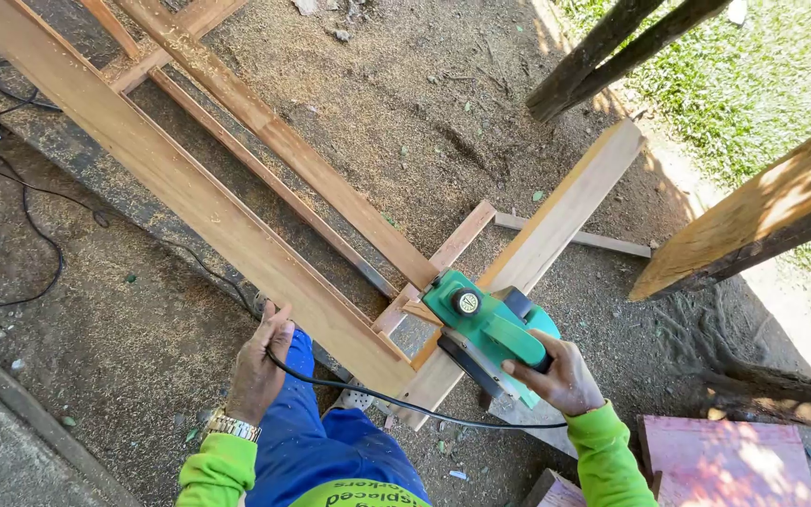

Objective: Sanding and planing a wooden furniture frame using power tools.

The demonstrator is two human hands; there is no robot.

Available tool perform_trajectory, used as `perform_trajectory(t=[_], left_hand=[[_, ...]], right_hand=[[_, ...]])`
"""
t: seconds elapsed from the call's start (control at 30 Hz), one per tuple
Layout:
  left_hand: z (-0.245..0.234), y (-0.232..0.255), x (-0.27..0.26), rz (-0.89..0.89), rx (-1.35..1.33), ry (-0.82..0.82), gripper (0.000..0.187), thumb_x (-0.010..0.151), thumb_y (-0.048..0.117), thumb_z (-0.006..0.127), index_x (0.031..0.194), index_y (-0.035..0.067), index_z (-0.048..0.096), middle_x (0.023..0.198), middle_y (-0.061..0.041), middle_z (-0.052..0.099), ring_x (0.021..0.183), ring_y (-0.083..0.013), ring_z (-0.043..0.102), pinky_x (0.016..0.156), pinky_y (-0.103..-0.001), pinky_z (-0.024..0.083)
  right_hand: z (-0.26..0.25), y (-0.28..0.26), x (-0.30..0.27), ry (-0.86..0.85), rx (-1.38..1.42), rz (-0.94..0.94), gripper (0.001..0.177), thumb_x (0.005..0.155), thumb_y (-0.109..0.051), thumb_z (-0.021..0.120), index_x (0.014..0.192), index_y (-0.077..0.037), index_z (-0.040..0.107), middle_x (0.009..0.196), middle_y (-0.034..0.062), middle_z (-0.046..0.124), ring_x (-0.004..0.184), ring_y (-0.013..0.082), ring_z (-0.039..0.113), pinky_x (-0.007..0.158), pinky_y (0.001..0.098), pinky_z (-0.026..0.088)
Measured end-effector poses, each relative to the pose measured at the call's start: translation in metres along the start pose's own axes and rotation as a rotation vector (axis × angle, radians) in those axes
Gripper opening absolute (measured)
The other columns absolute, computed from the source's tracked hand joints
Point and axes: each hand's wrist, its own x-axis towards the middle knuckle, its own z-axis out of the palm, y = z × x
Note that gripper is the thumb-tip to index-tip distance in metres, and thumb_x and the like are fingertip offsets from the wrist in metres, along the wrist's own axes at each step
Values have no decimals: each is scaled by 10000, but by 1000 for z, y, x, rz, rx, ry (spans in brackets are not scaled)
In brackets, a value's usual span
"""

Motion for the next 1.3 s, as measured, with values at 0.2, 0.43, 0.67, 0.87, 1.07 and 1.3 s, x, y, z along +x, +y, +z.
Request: perform_trajectory(t=[0.2,0.43,0.67,0.87,1.07,1.3], left_hand=[[3,-14,-2,8,-65,-28,453,1054,294,508,1373,-15,597,1518,-296,487,1494,-328,395,1142,-366,394],[-2,-16,1,-37,-177,-66,473,1053,295,495,1377,-36,593,1557,-274,447,1510,-285,371,1148,-349,375],[-19,-5,9,-50,-154,-87,473,1057,306,479,1385,-14,596,1505,-244,536,1487,-276,423,1155,-355,377],[-29,-3,19,-101,-169,-80,460,1038,330,493,1353,24,632,1369,-166,687,1336,-250,611,1086,-351,469],[-43,-3,38,-124,-147,-89,450,1030,350,502,1329,47,649,1302,-153,726,1265,-231,666,1039,-344,510],[-69,-6,74,-239,-158,-126,455,1019,374,500,1299,58,670,1122,-113,783,1092,-184,729,941,-326,556]], right_hand=[[5,-25,15,-13,-23,-45,378,777,-262,837,1048,-17,738,646,7,619,614,61,518,550,283,467],[13,-40,39,-9,-110,-64,373,763,-288,837,1015,-28,745,619,41,622,605,76,525,568,298,493],[25,-58,63,-16,-55,-96,381,773,-270,834,1057,-38,729,658,21,656,639,60,549,591,294,522],[37,-70,88,-1,-67,-166,322,797,-243,830,1020,-37,722,718,15,647,691,65,542,627,285,528],[47,-91,116,-5,-110,-166,267,819,-240,820,957,-40,707,671,49,576,641,100,496,569,323,477],[64,-136,149,9,-114,-165,261,807,-217,806,979,-52,699,569,69,562,529,101,487,496,323,462]])
